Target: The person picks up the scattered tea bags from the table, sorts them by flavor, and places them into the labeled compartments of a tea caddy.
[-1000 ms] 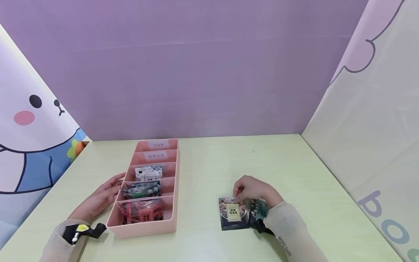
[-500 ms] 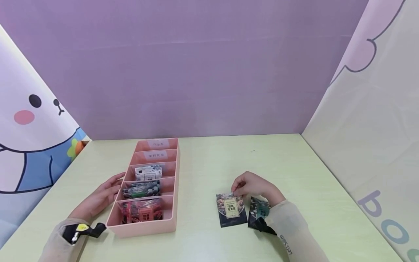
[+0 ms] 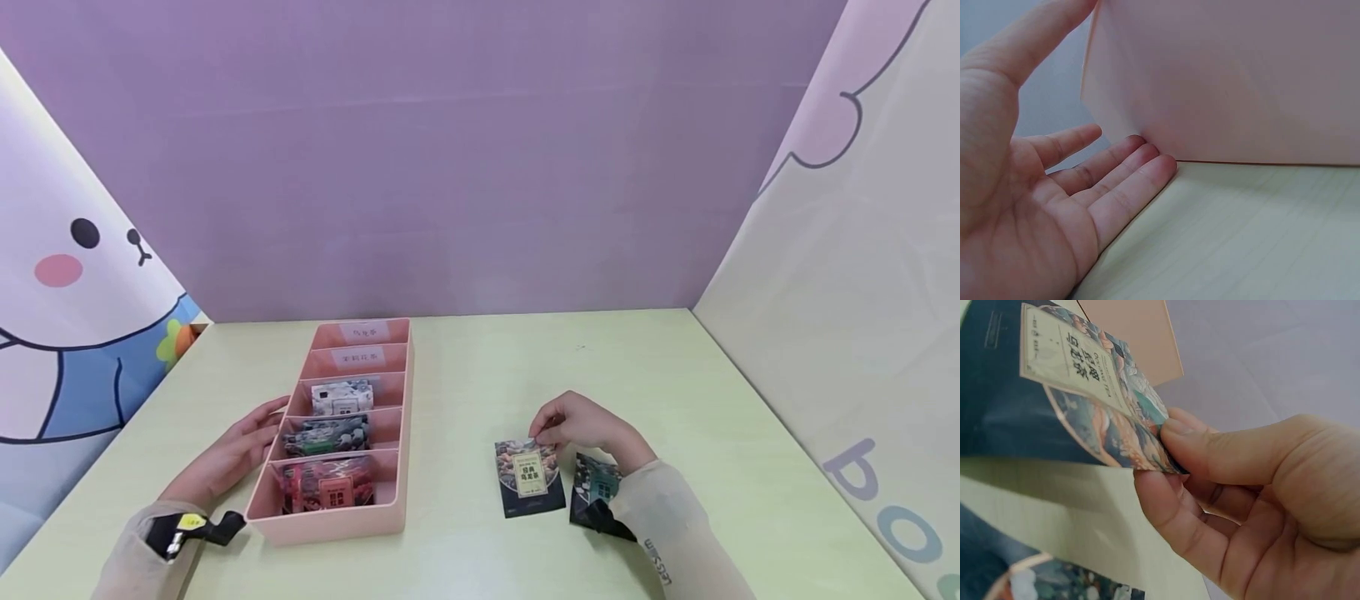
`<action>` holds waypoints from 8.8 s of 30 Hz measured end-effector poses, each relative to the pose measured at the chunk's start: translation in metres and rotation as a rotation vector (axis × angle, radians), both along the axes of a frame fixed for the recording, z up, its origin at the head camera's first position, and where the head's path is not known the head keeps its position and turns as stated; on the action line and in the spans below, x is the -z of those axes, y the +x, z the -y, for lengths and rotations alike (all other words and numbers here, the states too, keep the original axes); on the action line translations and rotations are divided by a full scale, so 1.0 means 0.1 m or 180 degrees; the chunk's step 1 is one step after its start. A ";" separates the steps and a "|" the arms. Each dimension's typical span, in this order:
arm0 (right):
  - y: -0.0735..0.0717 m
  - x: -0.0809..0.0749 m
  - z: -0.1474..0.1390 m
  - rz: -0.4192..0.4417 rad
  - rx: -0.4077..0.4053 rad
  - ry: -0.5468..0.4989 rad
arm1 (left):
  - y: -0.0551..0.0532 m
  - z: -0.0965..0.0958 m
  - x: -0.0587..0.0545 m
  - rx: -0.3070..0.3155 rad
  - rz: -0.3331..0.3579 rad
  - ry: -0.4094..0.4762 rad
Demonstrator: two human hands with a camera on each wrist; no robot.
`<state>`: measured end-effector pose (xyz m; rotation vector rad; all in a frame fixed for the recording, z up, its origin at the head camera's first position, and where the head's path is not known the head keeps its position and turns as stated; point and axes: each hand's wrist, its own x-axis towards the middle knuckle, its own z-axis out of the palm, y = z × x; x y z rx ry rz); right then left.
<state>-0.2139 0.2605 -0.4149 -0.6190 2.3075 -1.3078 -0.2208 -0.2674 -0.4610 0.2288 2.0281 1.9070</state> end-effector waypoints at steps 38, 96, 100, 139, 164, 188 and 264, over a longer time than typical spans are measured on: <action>-0.34 -0.41 0.28 -0.0712 0.0744 -0.0312 | 0.00 0.01 0.00 0.0008 -0.0013 0.0017; -1.28 -0.89 1.75 -0.1184 0.1127 -0.0375 | 0.00 0.03 0.03 0.0007 -0.0035 0.0012; -1.32 -0.89 1.87 -0.1303 0.1145 -0.0312 | 0.00 0.04 0.02 0.0039 -0.0089 0.0035; -1.37 -0.27 2.15 -0.1128 0.1034 -0.0233 | 0.01 -0.02 0.03 -0.0036 -0.0053 0.0008; -1.34 -0.29 1.99 -0.0865 0.0977 -0.0556 | 0.01 -0.01 0.03 -0.0003 -0.0059 -0.0012; -1.21 -0.44 1.38 -0.0583 0.0831 -0.0646 | -0.01 0.00 0.04 0.0019 -0.0068 0.0031; -0.25 0.10 -0.59 0.0667 -0.0414 0.0381 | 0.01 -0.03 -0.01 -0.0070 0.0065 -0.0025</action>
